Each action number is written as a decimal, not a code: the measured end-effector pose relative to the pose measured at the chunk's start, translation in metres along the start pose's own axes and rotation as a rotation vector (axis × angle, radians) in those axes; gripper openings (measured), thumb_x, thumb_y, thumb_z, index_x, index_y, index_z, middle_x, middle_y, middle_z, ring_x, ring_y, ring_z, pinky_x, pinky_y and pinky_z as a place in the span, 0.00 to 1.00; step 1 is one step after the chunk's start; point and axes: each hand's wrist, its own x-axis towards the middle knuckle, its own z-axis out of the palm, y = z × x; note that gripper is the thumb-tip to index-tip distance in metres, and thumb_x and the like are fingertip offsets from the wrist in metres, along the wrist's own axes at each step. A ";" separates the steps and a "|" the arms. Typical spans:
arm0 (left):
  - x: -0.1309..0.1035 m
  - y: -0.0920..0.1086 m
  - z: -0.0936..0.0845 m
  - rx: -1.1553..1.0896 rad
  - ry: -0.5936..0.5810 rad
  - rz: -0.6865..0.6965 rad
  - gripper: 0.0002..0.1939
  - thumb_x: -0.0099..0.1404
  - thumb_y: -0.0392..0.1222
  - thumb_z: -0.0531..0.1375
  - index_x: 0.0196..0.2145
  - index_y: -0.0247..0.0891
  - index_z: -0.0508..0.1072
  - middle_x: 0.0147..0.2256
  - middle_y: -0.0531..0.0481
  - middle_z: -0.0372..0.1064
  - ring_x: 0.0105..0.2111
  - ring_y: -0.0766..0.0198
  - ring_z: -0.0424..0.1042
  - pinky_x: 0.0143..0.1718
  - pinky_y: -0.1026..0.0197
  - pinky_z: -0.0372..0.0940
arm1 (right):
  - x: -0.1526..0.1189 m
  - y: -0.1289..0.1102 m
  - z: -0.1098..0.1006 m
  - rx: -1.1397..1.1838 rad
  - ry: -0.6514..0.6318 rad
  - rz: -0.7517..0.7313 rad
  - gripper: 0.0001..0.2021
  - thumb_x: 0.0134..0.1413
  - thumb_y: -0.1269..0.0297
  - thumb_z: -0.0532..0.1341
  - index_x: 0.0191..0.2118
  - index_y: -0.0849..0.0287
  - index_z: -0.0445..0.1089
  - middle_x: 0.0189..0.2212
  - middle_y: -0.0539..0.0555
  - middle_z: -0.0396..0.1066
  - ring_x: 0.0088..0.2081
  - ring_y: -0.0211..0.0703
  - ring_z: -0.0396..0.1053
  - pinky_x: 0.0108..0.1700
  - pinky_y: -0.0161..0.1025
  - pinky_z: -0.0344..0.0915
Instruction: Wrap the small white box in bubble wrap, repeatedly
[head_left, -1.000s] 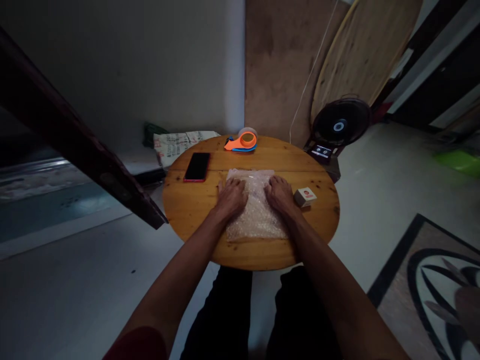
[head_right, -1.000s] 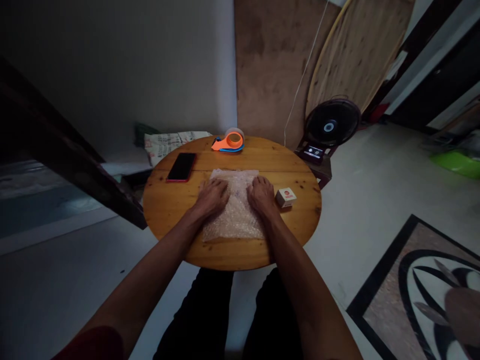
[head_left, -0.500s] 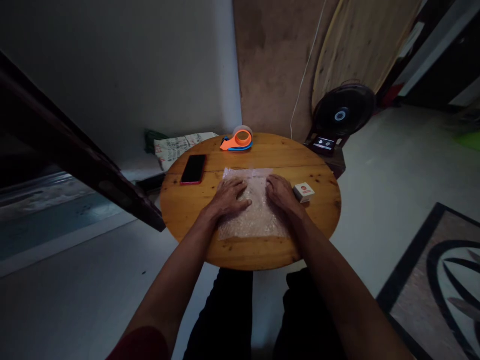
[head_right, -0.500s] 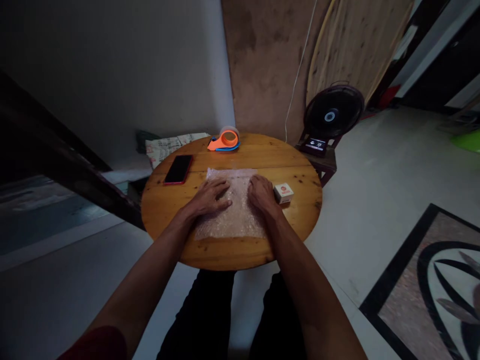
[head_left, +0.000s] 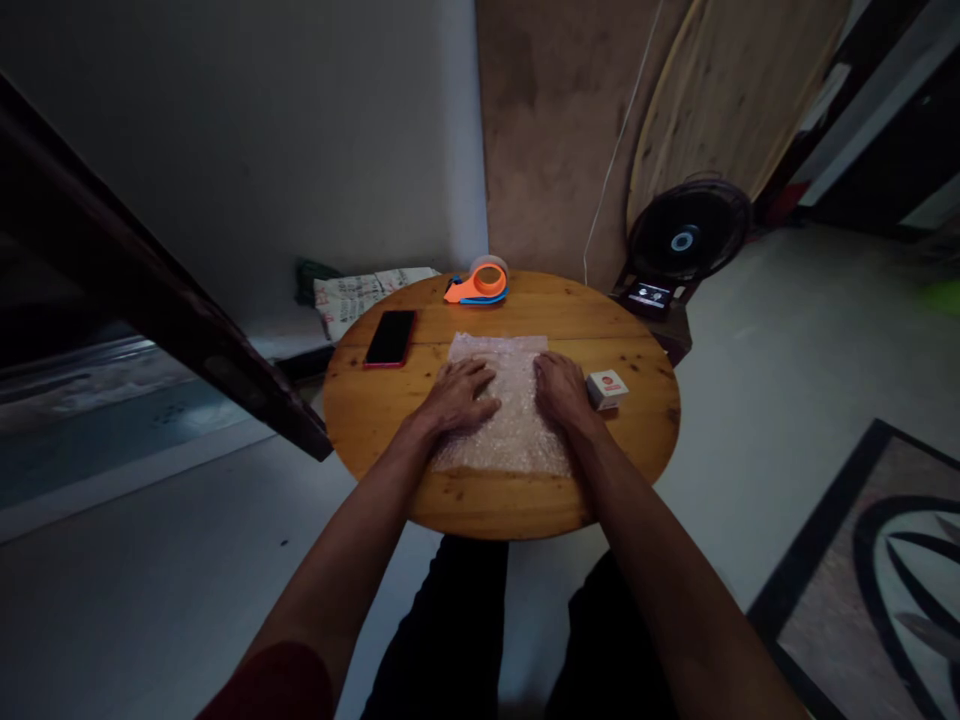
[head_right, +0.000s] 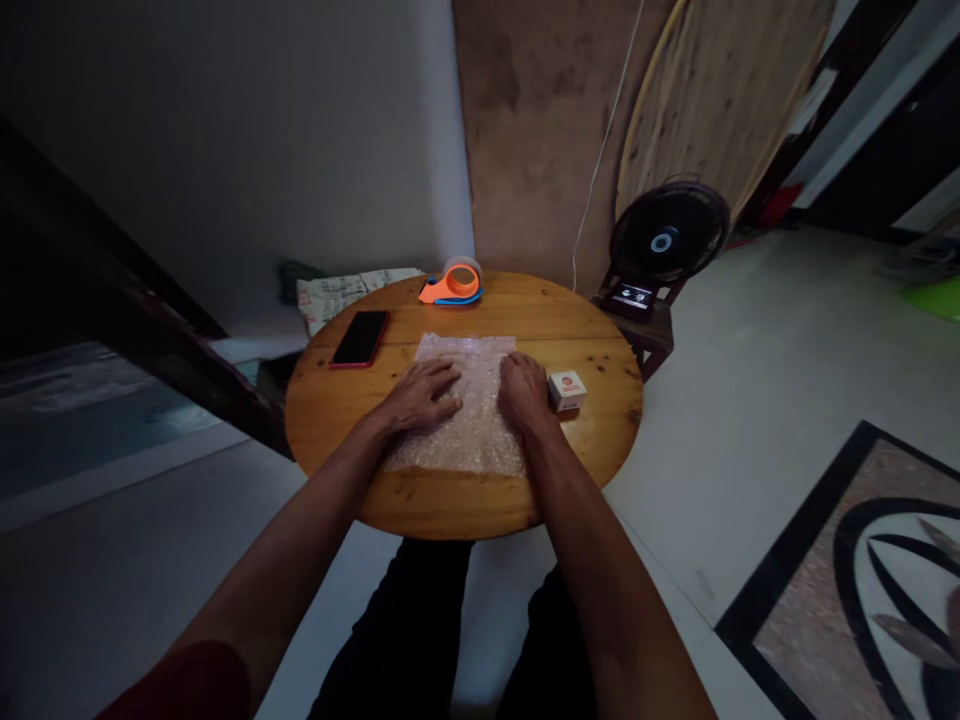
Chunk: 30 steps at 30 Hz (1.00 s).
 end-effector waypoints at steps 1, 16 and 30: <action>0.000 -0.001 0.000 0.000 -0.017 -0.011 0.32 0.62 0.57 0.55 0.61 0.41 0.64 0.66 0.43 0.53 0.67 0.49 0.49 0.66 0.41 0.44 | 0.000 0.000 0.000 -0.003 0.000 0.000 0.18 0.63 0.71 0.48 0.52 0.61 0.70 0.55 0.61 0.68 0.56 0.50 0.63 0.56 0.42 0.56; -0.002 0.000 0.002 0.090 0.043 -0.169 0.27 0.71 0.53 0.43 0.62 0.41 0.60 0.66 0.43 0.52 0.67 0.47 0.48 0.64 0.39 0.46 | -0.001 -0.002 -0.002 0.024 0.009 -0.008 0.18 0.65 0.64 0.47 0.53 0.59 0.68 0.57 0.60 0.66 0.57 0.51 0.61 0.55 0.46 0.56; -0.003 0.003 -0.002 0.117 0.144 -0.283 0.25 0.63 0.56 0.55 0.54 0.40 0.67 0.59 0.41 0.63 0.58 0.46 0.61 0.58 0.41 0.54 | 0.001 -0.004 -0.001 -0.049 -0.017 0.033 0.18 0.65 0.61 0.49 0.54 0.60 0.67 0.57 0.61 0.66 0.58 0.51 0.60 0.55 0.46 0.54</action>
